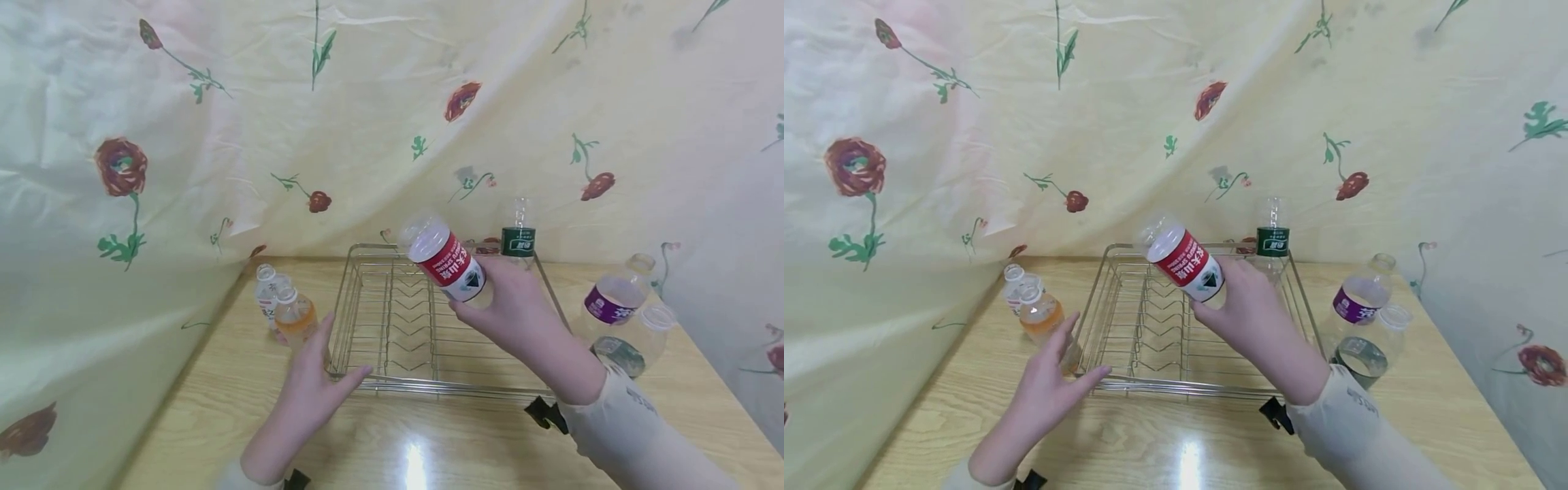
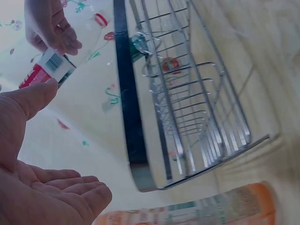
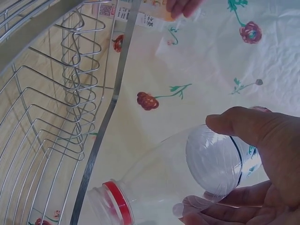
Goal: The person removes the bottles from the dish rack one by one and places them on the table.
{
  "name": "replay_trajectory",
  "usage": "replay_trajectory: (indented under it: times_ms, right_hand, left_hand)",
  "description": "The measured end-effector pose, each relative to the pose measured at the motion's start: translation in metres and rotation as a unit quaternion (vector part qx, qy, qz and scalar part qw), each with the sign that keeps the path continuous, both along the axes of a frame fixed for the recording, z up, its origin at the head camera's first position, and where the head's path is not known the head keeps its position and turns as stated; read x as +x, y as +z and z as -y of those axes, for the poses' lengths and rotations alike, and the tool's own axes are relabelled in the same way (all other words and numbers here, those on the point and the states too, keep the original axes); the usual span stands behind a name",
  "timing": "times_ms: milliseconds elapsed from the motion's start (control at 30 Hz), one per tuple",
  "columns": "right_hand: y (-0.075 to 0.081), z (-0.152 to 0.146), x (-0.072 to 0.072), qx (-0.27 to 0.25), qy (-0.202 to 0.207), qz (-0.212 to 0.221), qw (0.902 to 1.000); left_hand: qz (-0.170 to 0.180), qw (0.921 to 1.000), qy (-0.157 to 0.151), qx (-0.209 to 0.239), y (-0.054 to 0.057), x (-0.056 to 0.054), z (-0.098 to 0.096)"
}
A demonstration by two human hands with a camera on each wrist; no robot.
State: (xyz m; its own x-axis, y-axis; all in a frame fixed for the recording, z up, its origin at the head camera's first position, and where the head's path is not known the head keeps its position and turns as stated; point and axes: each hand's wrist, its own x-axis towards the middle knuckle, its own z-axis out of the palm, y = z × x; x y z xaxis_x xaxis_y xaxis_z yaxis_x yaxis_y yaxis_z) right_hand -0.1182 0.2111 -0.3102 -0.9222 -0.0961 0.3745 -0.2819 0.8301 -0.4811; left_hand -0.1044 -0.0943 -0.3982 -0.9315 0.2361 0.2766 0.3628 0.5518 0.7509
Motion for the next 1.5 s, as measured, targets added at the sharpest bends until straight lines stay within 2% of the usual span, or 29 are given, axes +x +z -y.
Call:
replay_trajectory:
  times_ms: [333, 433, 600, 967, 1167, 1367, 1500]
  right_hand:
    - [0.005, 0.003, 0.015, 0.009, -0.005, 0.021, 0.9997]
    - [0.006, 0.003, 0.019, 0.008, -0.006, 0.027, 0.9996]
    - [0.006, 0.004, 0.026, 0.015, -0.001, 0.026, 0.9996]
    - [-0.001, 0.009, 0.043, 0.054, 0.012, 0.000, 0.9985]
    - [-0.005, 0.011, 0.050, 0.077, 0.025, -0.016, 0.9966]
    - [-0.009, 0.012, 0.055, 0.091, 0.049, -0.046, 0.9936]
    - [-0.009, 0.012, 0.060, 0.096, 0.051, -0.037, 0.9934]
  left_hand:
    - [-0.026, 0.9990, -0.017, -0.033, 0.020, 0.000, -0.002]
    - [-0.045, 0.9978, -0.022, -0.044, 0.024, -0.001, -0.003]
    - [-0.052, 0.9969, -0.029, -0.051, 0.030, -0.003, -0.003]
    - [-0.040, 0.9970, -0.036, -0.056, 0.039, -0.002, -0.004]
    - [-0.050, 0.9954, -0.049, -0.066, 0.043, -0.002, -0.003]
    - [-0.051, 0.9939, -0.060, -0.077, 0.051, 0.000, -0.004]
    - [-0.067, 0.9919, -0.069, -0.083, 0.058, 0.000, -0.005]
